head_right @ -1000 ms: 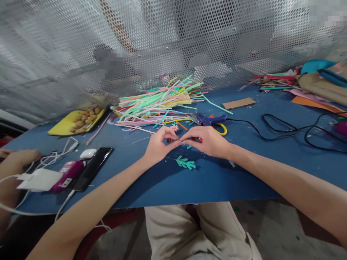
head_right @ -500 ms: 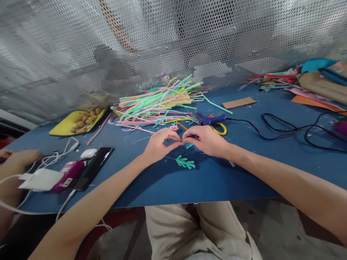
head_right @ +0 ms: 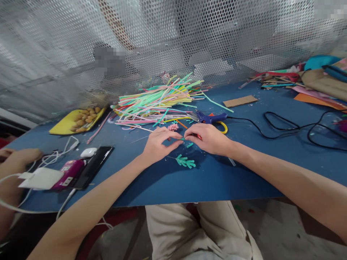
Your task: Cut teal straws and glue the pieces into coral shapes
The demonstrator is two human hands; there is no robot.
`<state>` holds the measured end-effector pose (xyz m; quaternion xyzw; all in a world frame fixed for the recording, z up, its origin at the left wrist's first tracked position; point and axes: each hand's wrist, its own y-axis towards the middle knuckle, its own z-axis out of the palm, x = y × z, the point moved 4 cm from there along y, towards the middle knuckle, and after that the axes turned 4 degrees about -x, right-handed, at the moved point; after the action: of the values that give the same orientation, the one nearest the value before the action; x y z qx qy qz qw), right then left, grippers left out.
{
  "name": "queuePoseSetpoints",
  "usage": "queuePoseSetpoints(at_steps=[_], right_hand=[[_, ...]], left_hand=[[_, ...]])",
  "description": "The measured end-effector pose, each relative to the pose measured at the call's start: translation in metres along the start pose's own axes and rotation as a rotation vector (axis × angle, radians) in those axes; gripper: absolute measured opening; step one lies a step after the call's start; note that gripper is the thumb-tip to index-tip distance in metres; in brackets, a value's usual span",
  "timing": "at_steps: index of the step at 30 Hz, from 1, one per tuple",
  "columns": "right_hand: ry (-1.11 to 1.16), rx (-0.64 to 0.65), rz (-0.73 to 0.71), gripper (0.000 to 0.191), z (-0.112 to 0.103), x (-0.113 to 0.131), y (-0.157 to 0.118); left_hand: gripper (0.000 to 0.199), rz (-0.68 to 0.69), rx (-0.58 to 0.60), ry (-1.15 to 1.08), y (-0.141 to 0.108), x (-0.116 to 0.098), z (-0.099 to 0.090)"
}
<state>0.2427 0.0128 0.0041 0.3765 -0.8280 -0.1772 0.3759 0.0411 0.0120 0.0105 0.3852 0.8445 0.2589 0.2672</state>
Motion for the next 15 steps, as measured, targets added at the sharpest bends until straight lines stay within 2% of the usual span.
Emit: queuePoseSetpoints(at_steps=[15], right_hand=[[-0.063, 0.048, -0.053, 0.016, -0.0008, -0.0002, 0.0008]], left_hand=[[0.019, 0.098, 0.054, 0.085, -0.0007, 0.0003, 0.0007]])
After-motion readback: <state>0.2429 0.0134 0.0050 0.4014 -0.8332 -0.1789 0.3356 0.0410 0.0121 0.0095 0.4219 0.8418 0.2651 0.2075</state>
